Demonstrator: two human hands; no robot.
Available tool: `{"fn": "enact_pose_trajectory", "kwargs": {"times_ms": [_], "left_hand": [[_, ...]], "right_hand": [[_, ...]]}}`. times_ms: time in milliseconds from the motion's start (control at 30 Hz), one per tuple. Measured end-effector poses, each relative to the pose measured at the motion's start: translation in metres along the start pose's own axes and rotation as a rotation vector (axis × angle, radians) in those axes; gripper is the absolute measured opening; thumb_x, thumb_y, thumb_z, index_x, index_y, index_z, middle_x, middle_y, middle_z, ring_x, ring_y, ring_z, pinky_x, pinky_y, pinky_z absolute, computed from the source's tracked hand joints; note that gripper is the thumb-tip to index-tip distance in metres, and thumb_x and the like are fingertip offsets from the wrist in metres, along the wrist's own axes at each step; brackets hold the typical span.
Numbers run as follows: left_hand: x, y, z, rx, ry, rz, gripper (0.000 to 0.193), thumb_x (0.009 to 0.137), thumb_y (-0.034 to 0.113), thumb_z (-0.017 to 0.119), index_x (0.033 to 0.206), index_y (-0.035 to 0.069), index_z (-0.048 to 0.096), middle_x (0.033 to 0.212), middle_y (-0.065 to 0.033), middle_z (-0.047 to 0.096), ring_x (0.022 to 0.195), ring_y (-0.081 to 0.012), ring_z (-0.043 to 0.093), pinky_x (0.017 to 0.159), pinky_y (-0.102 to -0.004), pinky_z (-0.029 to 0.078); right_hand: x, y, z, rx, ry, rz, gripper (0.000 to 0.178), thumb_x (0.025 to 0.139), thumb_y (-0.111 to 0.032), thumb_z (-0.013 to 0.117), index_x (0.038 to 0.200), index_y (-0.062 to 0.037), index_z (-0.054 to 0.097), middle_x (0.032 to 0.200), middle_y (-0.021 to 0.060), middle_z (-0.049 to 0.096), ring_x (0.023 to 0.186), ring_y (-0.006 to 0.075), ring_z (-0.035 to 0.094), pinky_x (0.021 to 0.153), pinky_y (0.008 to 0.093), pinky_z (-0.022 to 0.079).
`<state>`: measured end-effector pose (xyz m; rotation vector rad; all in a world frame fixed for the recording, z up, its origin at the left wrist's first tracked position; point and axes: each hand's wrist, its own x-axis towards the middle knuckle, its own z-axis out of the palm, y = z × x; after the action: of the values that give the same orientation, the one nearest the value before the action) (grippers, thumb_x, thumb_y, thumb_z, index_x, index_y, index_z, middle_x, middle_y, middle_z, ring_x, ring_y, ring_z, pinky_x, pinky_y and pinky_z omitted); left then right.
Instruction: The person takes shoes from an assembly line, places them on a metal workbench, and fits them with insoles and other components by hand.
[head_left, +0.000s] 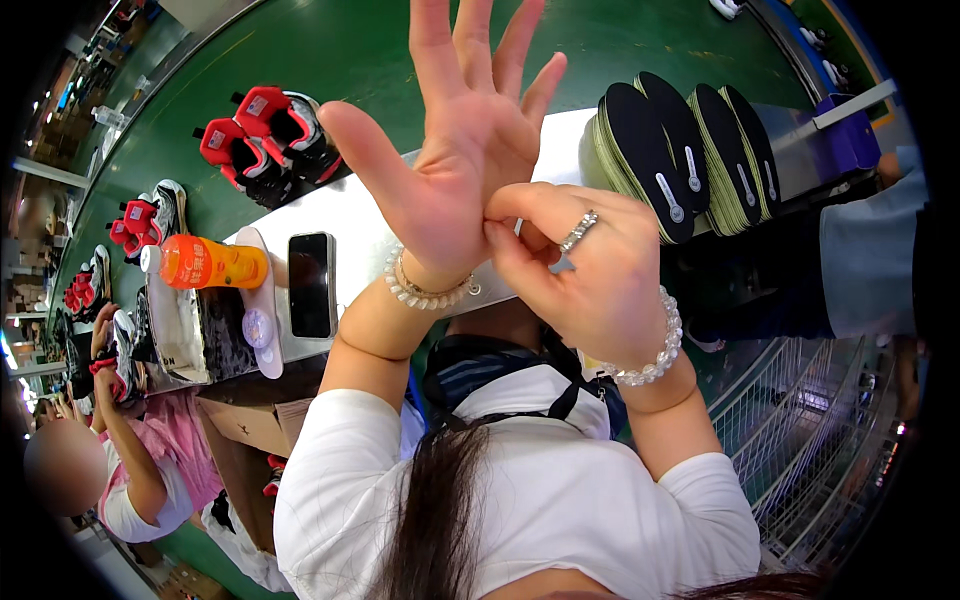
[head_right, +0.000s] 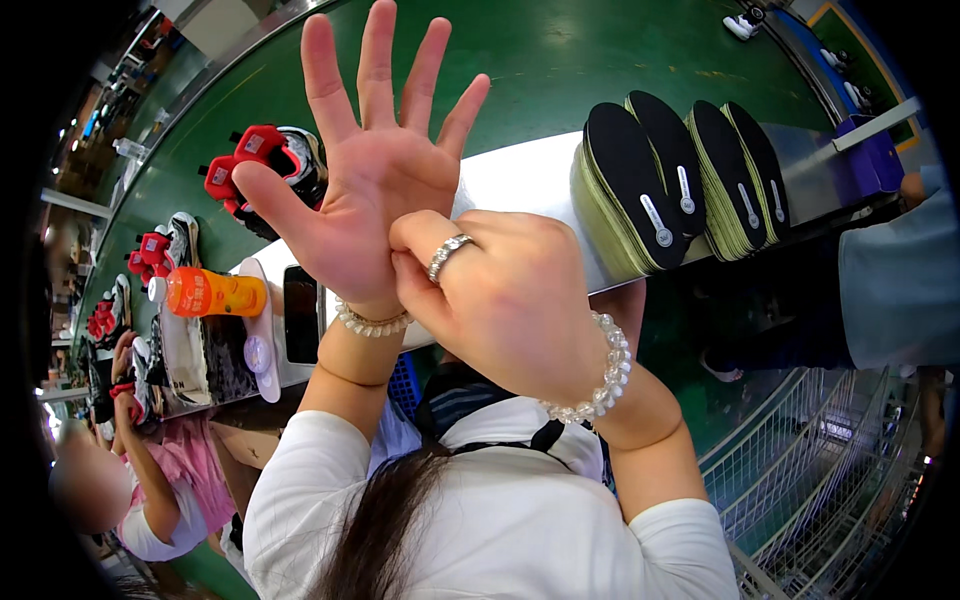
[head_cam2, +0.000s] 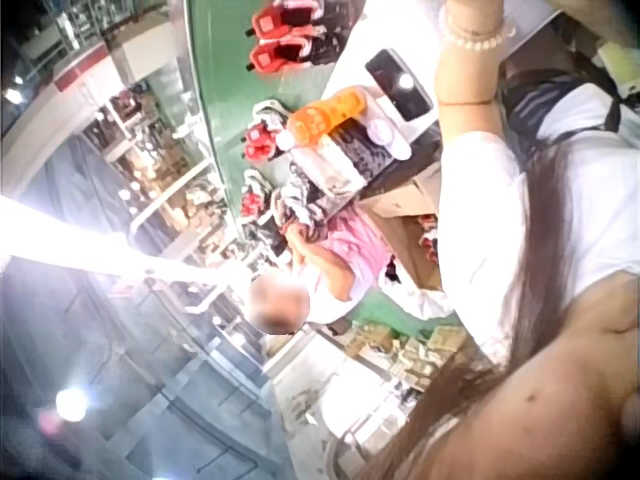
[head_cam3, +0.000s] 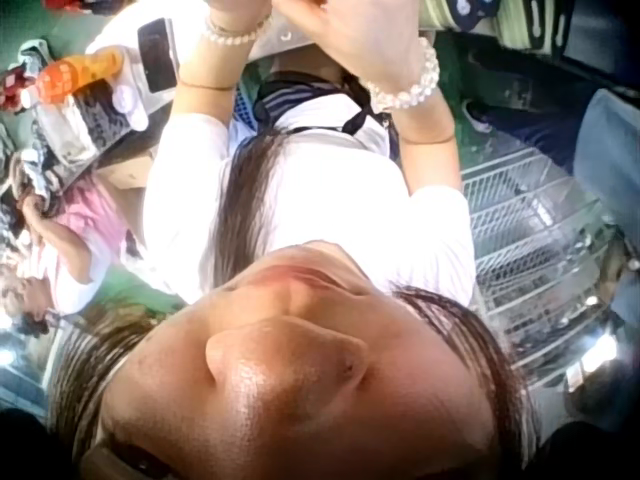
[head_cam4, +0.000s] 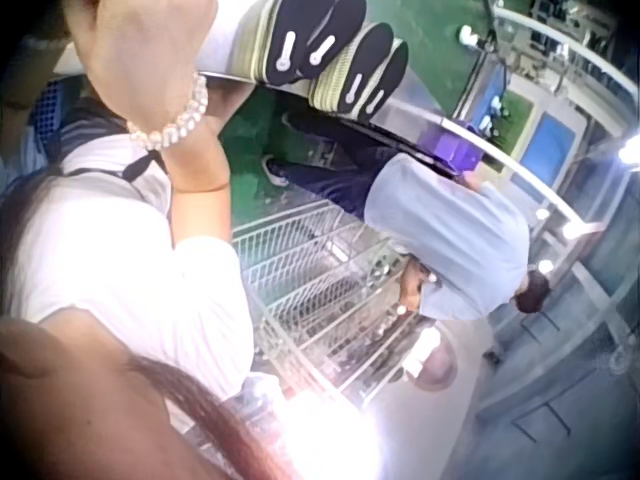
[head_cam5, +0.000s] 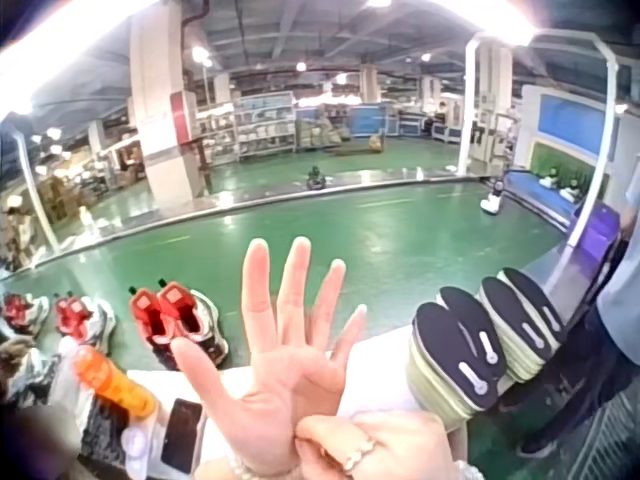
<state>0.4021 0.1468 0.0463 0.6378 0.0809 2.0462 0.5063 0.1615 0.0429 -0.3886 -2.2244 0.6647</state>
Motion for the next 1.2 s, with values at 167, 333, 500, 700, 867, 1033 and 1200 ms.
{"fn": "enact_pose_trajectory", "kwargs": {"times_ms": [167, 333, 500, 700, 867, 1033, 1200], "left_hand": [[0.002, -0.007, 0.005, 0.064, -0.014, 0.006, 0.071, 0.080, 0.062, 0.030, 0.137, 0.021, 0.012, 0.142, -0.0120, 0.008, 0.130, -0.0332, 0.005, 0.102, -0.0579, 0.004], [0.001, -0.011, 0.009, 0.046, -0.055, -0.040, 0.072, 0.080, 0.063, 0.028, 0.137, 0.022, 0.011, 0.142, -0.0118, 0.007, 0.130, -0.0333, 0.005, 0.101, -0.0580, 0.004], [0.001, -0.005, -0.002, -0.213, -0.162, -0.145, 0.071, 0.081, 0.062, 0.028, 0.137, 0.023, 0.010, 0.143, -0.0107, 0.002, 0.131, -0.0334, 0.000, 0.101, -0.0582, 0.003], [-0.001, -0.002, 0.004, -0.244, -0.270, -0.189, 0.066, 0.084, 0.056, 0.030, 0.138, 0.026, 0.007, 0.144, -0.0068, -0.003, 0.131, -0.0346, -0.006, 0.101, -0.0583, 0.001], [-0.004, -0.001, 0.004, -0.294, -0.211, -0.288, 0.062, 0.086, 0.051, 0.030, 0.138, 0.028, 0.005, 0.144, 0.0014, -0.006, 0.130, -0.0369, -0.009, 0.102, -0.0570, 0.004], [-0.005, 0.003, 0.002, -0.377, -0.292, -0.342, 0.057, 0.089, 0.046, 0.026, 0.137, 0.029, 0.002, 0.144, 0.0080, -0.007, 0.131, -0.0308, -0.013, 0.102, -0.0529, 0.007], [-0.007, 0.006, 0.002, -0.437, -0.343, -0.366, 0.055, 0.089, 0.045, 0.023, 0.137, 0.030, 0.000, 0.144, 0.0077, -0.008, 0.131, -0.0272, -0.014, 0.103, -0.0509, 0.004]], "right_hand": [[0.002, 0.010, 0.004, -0.037, 0.034, -0.069, 0.013, 0.062, -0.006, 0.063, 0.067, -0.0085, 0.051, 0.048, 0.0027, 0.045, 0.041, 0.0185, 0.048, 0.040, 0.0277, 0.038], [-0.002, 0.011, -0.001, 0.054, 0.073, 0.006, 0.013, 0.061, -0.002, 0.061, 0.067, -0.0081, 0.051, 0.048, 0.0020, 0.046, 0.040, 0.0151, 0.045, 0.039, 0.0253, 0.036], [-0.005, 0.011, -0.003, 0.210, 0.122, 0.137, 0.010, 0.064, -0.001, 0.060, 0.069, -0.0065, 0.053, 0.049, 0.0012, 0.047, 0.040, 0.0101, 0.044, 0.039, 0.0219, 0.034], [-0.007, 0.012, -0.008, 0.257, 0.251, 0.087, 0.011, 0.068, 0.001, 0.060, 0.078, -0.0031, 0.057, 0.054, 0.0022, 0.050, 0.043, 0.0075, 0.045, 0.040, 0.0197, 0.035], [-0.002, 0.018, -0.017, 0.259, 0.378, 0.117, 0.014, 0.071, 0.004, 0.061, 0.084, -0.0009, 0.059, 0.061, 0.0030, 0.056, 0.049, 0.0052, 0.049, 0.044, 0.0177, 0.038], [-0.002, 0.018, -0.021, 0.237, 0.487, 0.049, 0.016, 0.070, 0.002, 0.063, 0.085, -0.0017, 0.059, 0.064, 0.0029, 0.057, 0.048, 0.0046, 0.048, 0.043, 0.0167, 0.037], [-0.004, 0.023, -0.015, 0.248, 0.551, -0.001, 0.015, 0.070, 0.001, 0.063, 0.084, -0.0035, 0.059, 0.065, 0.0014, 0.057, 0.046, 0.0041, 0.046, 0.042, 0.0165, 0.036]]}}
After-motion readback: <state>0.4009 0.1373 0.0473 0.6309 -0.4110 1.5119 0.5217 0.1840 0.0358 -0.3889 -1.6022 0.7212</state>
